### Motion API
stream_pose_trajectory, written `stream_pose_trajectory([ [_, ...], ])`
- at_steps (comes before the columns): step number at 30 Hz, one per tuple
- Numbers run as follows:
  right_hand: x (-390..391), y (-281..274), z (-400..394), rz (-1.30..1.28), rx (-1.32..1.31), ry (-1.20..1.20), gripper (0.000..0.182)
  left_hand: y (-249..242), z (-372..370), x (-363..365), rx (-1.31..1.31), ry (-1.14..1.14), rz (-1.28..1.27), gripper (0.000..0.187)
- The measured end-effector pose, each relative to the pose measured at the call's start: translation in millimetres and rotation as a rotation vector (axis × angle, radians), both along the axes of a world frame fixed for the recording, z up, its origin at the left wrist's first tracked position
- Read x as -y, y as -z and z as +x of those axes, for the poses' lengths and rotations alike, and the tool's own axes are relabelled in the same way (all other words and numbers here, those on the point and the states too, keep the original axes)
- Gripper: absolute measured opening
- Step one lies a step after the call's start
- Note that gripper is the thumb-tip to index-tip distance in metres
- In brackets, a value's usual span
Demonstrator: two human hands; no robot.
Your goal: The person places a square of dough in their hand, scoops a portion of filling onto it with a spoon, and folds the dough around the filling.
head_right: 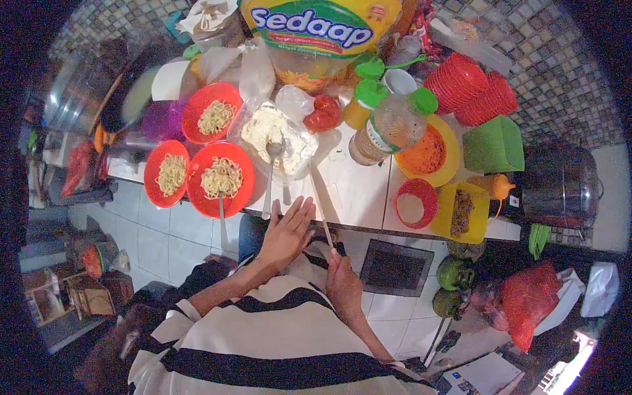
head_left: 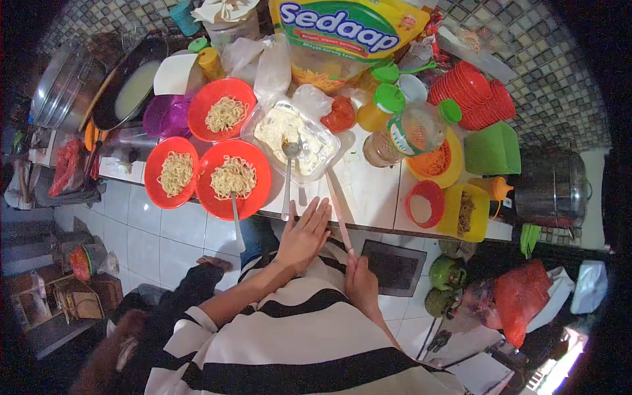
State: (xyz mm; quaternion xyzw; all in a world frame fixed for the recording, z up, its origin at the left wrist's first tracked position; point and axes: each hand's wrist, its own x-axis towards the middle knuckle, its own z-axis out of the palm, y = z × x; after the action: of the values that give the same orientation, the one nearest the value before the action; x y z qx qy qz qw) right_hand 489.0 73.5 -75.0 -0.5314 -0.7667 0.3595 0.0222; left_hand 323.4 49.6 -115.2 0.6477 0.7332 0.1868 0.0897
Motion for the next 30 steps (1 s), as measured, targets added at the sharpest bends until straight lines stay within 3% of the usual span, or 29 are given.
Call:
stream_pose_trajectory([
  [4,3,5,0,0.06,0.007,-0.015,0.027,3,1,-1,-0.017,-0.009,0.01,0.053],
  [6,5,14,2,0.248,0.072,-0.078,0.025,1,0,-1,-0.028,-0.003,-0.024,0.048],
  [9,2,7,-4,0.208,0.225,-0.091,0.027,5,-1,-2,-0.001,0.007,0.018,0.045],
  [30,3,4,0,0.159,0.338,-0.103,0.032,4,5,-5,-0.04,-0.024,-0.051,0.048],
])
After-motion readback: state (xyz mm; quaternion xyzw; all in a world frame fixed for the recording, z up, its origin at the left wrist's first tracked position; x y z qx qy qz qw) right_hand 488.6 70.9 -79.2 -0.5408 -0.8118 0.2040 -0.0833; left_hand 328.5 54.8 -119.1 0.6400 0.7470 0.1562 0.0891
